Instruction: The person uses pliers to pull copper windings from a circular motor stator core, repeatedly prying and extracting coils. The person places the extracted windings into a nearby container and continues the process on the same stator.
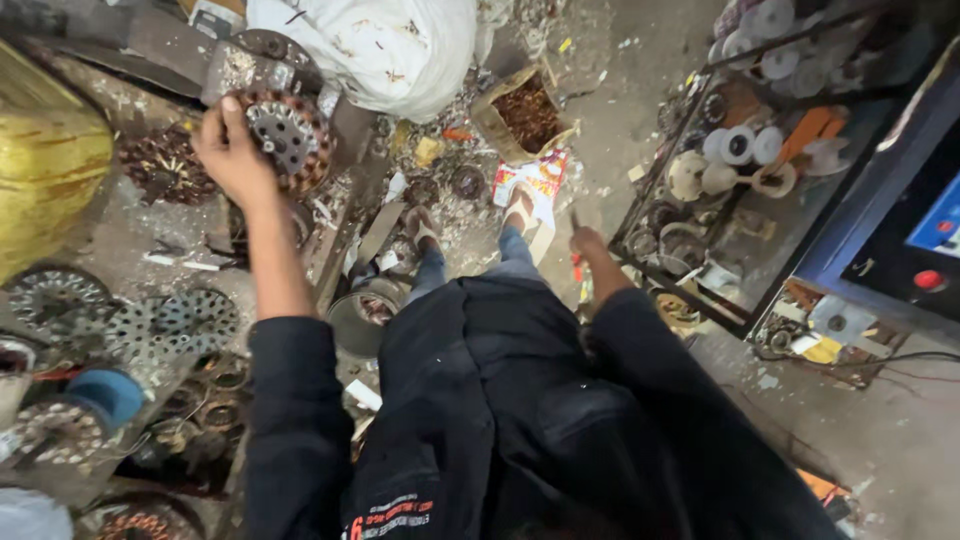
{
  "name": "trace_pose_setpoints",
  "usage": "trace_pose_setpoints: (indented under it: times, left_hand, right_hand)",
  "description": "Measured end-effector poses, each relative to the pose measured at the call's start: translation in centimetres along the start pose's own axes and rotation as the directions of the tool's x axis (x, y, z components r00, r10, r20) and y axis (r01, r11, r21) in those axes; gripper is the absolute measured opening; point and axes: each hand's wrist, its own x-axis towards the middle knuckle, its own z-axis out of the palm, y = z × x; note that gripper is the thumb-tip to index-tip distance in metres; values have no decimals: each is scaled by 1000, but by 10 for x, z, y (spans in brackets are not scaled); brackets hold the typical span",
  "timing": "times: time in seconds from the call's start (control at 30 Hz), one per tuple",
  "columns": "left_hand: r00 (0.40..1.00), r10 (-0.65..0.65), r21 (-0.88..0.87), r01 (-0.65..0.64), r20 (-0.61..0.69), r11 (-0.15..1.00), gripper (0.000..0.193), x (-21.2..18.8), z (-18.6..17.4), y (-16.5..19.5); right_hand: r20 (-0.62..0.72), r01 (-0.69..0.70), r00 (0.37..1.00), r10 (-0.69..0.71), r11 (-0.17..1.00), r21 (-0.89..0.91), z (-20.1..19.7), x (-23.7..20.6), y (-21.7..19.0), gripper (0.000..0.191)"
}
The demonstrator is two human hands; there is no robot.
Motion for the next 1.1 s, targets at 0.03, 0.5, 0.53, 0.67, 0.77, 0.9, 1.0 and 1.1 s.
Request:
trace_pose_setpoints:
  times: [0.03, 0.5, 0.53, 0.67, 0.77, 0.9, 1.0, 1.1]
  left_hand:
    - [996, -24, 31, 27, -88, 999, 33, -4, 2, 1]
    - [994, 27, 66, -35, 110, 997, 30, 14, -22, 8]
    - [994, 17, 58, -23, 105, 998, 30, 12, -21, 6]
    - [997, 2, 35, -5, 77, 999, 31, 12, -20, 0]
    - [998, 45, 96, -50, 52, 994, 31, 13, -20, -6]
    - [994, 21, 101, -32, 104, 994, 29, 13, -15, -8]
    - [985, 151, 50, -155, 82, 987, 32, 11, -11, -1]
    - [992, 73, 75, -81, 102, 994, 32, 13, -10, 9]
  right_hand:
    - [-35, -21, 999, 24, 997, 76, 2, -3, 8, 19]
    - [-620, 660, 596, -510, 751, 18, -95, -64, -219, 25]
    - [-594, 622, 617, -517, 782, -34, -104, -69, -231, 25]
    - [-515, 450, 685, -515, 855, -256, -129, -77, -259, 24]
    - [-428, 378, 681, -594, 786, -489, -140, -69, -270, 19]
    - [-359, 734, 607, -709, 674, -88, -145, -57, -282, 18]
    - [-150, 461, 839, -524, 537, 706, -142, -58, -291, 16]
    - [-208, 511, 793, -573, 439, 739, -131, -58, -295, 13]
